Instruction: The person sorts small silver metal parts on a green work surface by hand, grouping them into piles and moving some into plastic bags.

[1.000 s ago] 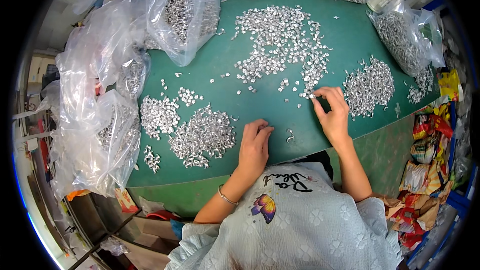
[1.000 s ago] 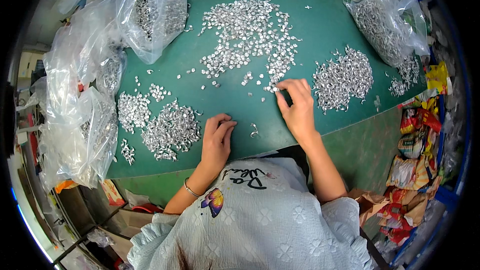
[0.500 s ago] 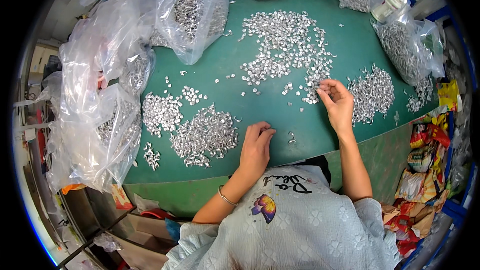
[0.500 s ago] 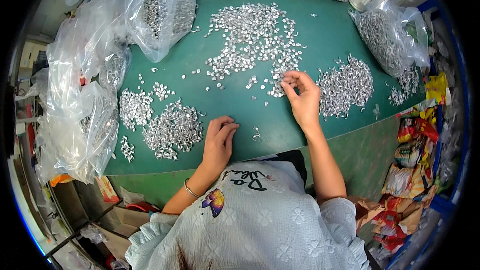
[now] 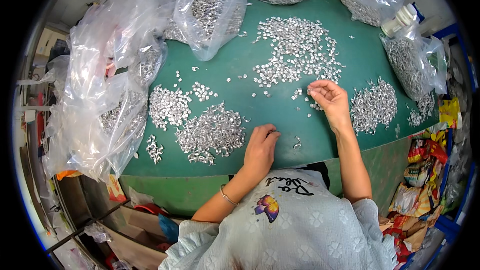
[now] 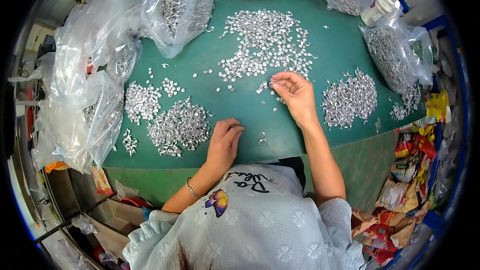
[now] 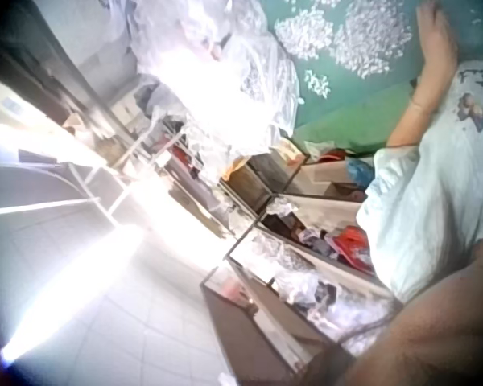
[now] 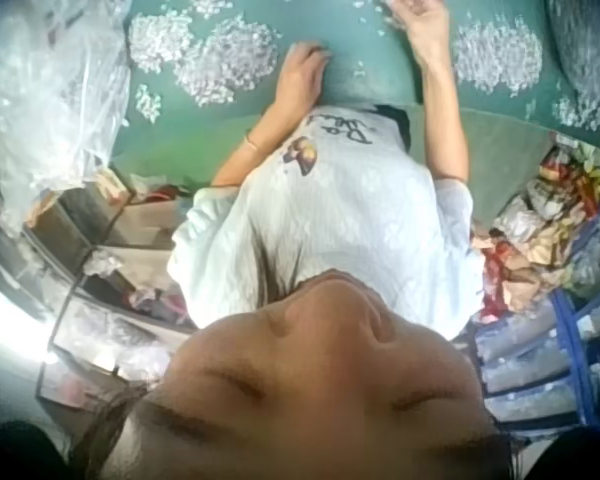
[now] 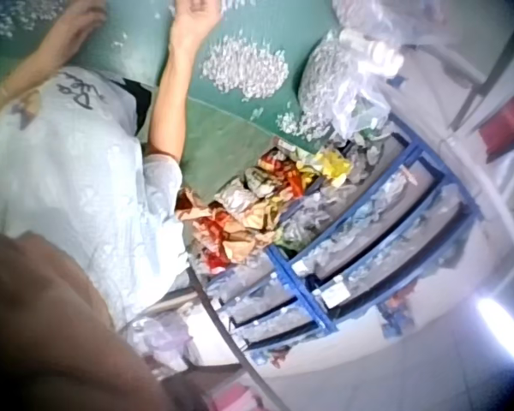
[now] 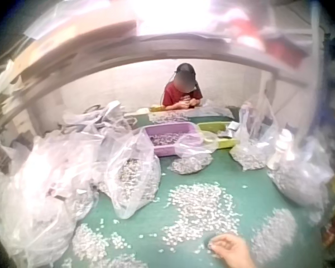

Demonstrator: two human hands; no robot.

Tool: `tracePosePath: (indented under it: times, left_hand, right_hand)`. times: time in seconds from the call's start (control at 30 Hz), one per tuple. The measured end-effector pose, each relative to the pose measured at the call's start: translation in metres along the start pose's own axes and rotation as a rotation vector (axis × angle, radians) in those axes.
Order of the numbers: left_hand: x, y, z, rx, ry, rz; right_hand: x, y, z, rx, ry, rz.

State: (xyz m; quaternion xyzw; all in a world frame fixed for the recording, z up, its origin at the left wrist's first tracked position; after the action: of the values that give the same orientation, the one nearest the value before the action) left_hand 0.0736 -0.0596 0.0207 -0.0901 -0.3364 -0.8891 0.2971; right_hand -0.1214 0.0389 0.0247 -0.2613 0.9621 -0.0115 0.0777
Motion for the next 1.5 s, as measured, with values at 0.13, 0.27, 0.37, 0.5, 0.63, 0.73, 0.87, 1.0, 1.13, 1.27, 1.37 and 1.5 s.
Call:
tracePosePath:
  times: [0.13, 0.27, 0.37, 0.5, 0.63, 0.73, 0.87, 1.0, 1.13, 1.27, 1.37, 1.5]
  left_hand:
    - [0.007, 0.01, 0.008, -0.011, 0.006, 0.051]
    - [0.018, 0.021, -0.007, -0.267, 0.281, 0.133]
    - [0.03, 0.03, -0.015, -0.418, 0.36, 0.148]
    - [0.035, 0.039, -0.012, -0.355, 0.335, 0.145]
    - [0.036, 0.04, -0.012, -0.335, 0.343, 0.183]
    - [0.035, 0.043, -0.018, -0.363, 0.384, 0.192]
    - [0.029, 0.05, -0.034, -0.418, 0.527, 0.202]
    - [0.034, 0.047, -0.025, -0.362, 0.44, 0.117]
    - [0.032, 0.013, -0.001, -0.519, 0.397, -0.041]
    - [0.035, -0.021, 0.015, -0.834, 0.676, -0.13]
    - [0.05, -0.029, 0.041, -0.649, 0.502, -0.18]
    - [0.046, -0.018, 0.043, -0.231, 0.201, -0.153]
  right_hand:
    - [0.0, -0.025, -0.004, -0.072, 0.01, -0.11]
    - [-0.015, -0.058, -0.011, -0.068, 0.063, -0.322]
    - [-0.03, -0.078, -0.022, -0.073, 0.122, -0.388]
    - [-0.037, -0.087, -0.027, -0.166, 0.222, -0.39]
    - [-0.038, -0.086, -0.028, -0.19, 0.268, -0.366]
    - [-0.042, -0.085, -0.034, -0.29, 0.341, -0.314]
    - [-0.053, -0.062, -0.032, -0.518, 0.341, -0.335]
    - [-0.067, -0.049, -0.031, -0.448, 0.295, -0.291]
    - [-0.076, -0.041, -0.046, -0.475, 0.604, -0.187]
    - [-0.079, -0.01, -0.045, -0.503, 0.631, -0.098]
    - [-0.084, 0.038, -0.05, -0.627, 0.722, 0.135]
    - [-0.08, 0.194, -0.05, -0.831, 0.627, 0.827]
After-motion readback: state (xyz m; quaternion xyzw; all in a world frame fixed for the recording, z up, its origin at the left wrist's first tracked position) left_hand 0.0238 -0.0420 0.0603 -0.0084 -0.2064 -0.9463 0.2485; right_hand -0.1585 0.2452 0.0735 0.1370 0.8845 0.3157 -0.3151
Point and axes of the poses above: each hand's wrist, its own x-axis towards the middle knuckle, its own y-axis out of the back of the hand, z = x × y, the point moved 5 cm from there along x, towards the middle knuckle, and after that the axes turned 7 degrees about z, right-handed, at the moved point
